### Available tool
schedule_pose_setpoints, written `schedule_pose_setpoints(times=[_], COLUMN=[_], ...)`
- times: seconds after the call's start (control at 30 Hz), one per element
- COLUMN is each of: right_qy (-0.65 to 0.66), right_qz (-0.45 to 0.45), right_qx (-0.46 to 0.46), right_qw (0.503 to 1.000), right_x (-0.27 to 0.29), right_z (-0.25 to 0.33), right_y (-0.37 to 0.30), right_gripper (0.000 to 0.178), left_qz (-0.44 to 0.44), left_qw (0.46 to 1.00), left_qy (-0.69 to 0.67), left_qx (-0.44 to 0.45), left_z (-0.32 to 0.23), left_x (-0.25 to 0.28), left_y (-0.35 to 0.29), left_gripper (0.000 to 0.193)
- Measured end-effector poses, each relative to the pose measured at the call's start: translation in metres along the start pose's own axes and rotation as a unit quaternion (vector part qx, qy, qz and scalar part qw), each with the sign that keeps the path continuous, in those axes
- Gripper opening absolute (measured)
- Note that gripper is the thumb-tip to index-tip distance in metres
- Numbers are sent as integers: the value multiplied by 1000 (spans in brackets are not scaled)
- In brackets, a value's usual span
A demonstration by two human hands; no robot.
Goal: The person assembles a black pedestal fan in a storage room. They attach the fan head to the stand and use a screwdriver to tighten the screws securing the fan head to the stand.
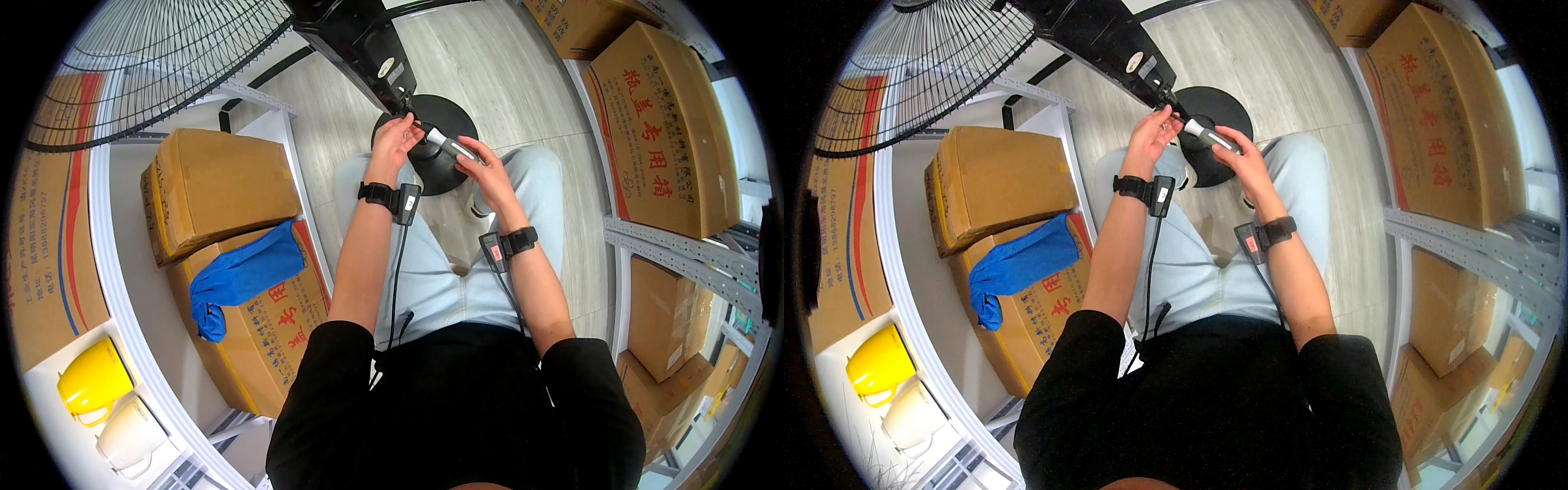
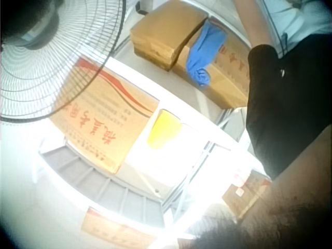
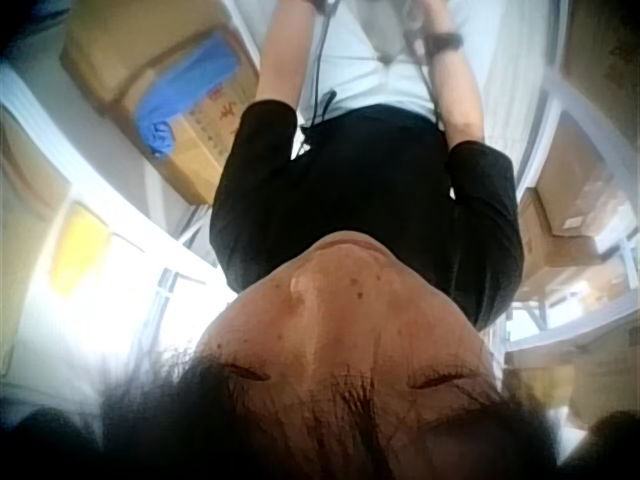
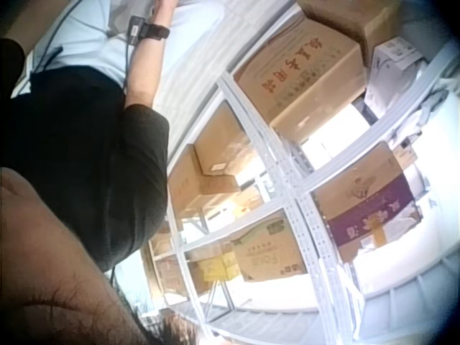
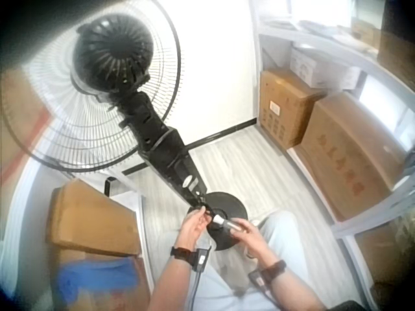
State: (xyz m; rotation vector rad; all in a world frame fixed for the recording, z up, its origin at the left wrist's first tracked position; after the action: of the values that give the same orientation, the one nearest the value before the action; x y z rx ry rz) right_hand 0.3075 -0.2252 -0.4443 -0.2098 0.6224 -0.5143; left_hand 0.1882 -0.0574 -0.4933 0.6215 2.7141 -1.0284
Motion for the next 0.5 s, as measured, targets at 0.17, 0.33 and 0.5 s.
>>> schedule_pose_setpoints(times=[0.17, 0.33, 0.5], right_qy=[14, 50, 22], right_qz=[-15, -32, -35], right_qx=[-53, -121, -98], right_qw=[998, 991, 994], right_x=[1, 2, 12], right_z=[-9, -18, -20], right_y=[-1, -1, 4], right_gripper=[40, 39, 39], left_qz=[28, 57, 66], left_qw=[1000, 998, 992], left_qy=[4, -39, -96], left_qx=[-12, -9, 37], left_z=[-1, -1, 5], left_x=[0, -3, -9], left_y=[2, 0, -2], left_gripper=[16, 19, 18])
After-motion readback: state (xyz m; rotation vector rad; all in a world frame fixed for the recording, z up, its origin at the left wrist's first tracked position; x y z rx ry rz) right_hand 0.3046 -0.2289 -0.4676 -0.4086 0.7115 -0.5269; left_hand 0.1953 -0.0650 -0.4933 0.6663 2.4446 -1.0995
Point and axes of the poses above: each hand's wrist, its own y-axis towards the middle knuckle, its own x-axis out of the back of the hand, z = x × y, the point moved 10 cm from there along y, towards the middle knuckle, and after that the axes turned 9 degrees about y, right-handed, at the moved point
